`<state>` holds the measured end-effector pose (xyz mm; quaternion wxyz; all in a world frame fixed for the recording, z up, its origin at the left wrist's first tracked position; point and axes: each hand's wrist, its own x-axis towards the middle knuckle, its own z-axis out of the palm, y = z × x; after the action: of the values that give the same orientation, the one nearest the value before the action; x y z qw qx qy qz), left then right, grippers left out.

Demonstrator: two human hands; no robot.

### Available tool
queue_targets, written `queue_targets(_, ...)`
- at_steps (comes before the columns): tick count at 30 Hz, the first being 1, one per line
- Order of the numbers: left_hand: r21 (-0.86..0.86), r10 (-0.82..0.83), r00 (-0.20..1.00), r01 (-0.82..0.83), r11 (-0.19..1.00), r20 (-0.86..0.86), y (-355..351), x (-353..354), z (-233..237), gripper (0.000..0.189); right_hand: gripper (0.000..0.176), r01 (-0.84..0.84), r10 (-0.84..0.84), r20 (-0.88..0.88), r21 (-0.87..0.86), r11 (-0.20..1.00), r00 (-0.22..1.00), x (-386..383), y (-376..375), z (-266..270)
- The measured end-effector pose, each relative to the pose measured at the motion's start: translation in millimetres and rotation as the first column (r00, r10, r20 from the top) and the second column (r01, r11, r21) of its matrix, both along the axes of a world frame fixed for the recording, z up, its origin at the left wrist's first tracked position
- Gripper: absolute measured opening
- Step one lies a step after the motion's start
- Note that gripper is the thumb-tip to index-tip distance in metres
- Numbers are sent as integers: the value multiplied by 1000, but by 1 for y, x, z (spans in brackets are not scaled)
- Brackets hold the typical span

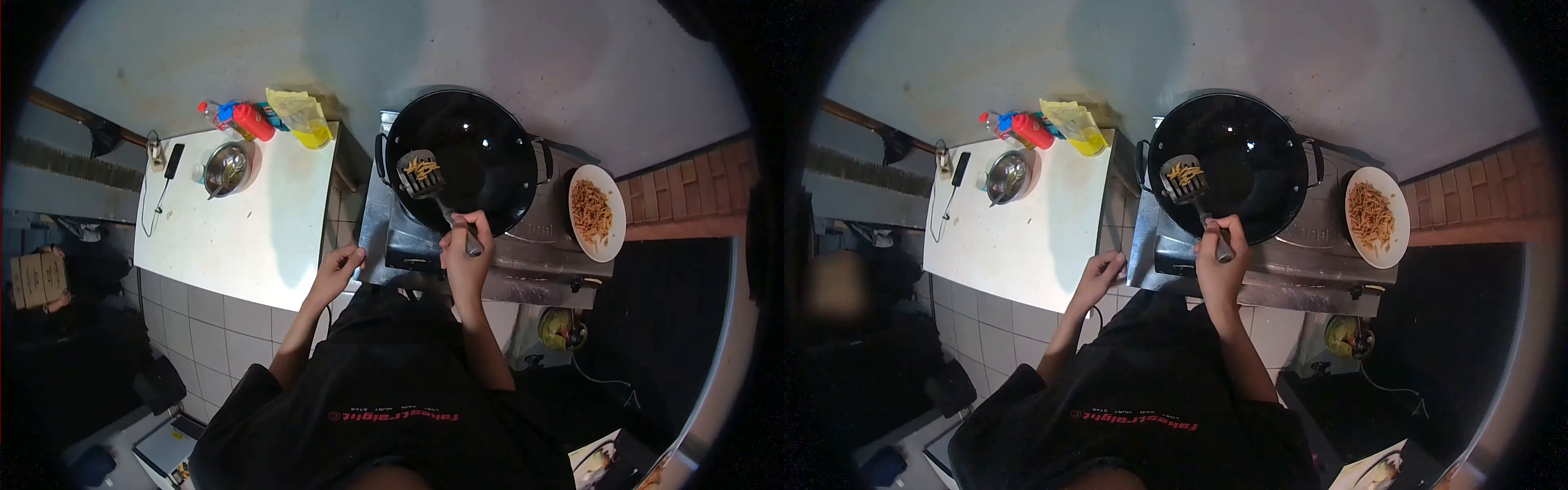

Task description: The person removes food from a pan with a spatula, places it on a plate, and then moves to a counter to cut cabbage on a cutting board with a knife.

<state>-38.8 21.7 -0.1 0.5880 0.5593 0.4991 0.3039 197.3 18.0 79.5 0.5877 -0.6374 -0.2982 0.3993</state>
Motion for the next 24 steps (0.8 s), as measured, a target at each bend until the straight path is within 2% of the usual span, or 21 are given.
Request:
queue_targets(2, 32, -34, 999, 34, 999, -17, 9, -9, -3, 40, 11, 20, -20, 22, -13, 1000, 1000, -7, -2, 1)
queue_targets(4, -4, -61, 998, 61, 998, -27, 17, -18, -2, 40, 11, 36, -35, 43, -31, 999, 998, -13, -5, 1)
queue_targets(6, -41, -83, 996, 82, 996, -35, 23, -24, 2, 40, 10, 26, -27, 145, 13, 1000, 989, -19, -7, 1)
queue_targets(12, -57, -67, 998, 67, 996, 9, 32, -30, 1, 40, 10, -5, -14, 242, 80, 997, 970, -27, -20, -10)
queue_targets(19, -64, -42, 999, 43, 997, 21, 29, -31, 1, 43, 13, 19, -22, 56, 57, 998, 998, -8, -36, -11)
queue_targets(24, -80, -12, 1000, 14, 997, 24, 27, -25, 7, 43, 15, -59, 44, 151, 100, 993, 988, 21, -51, -22)
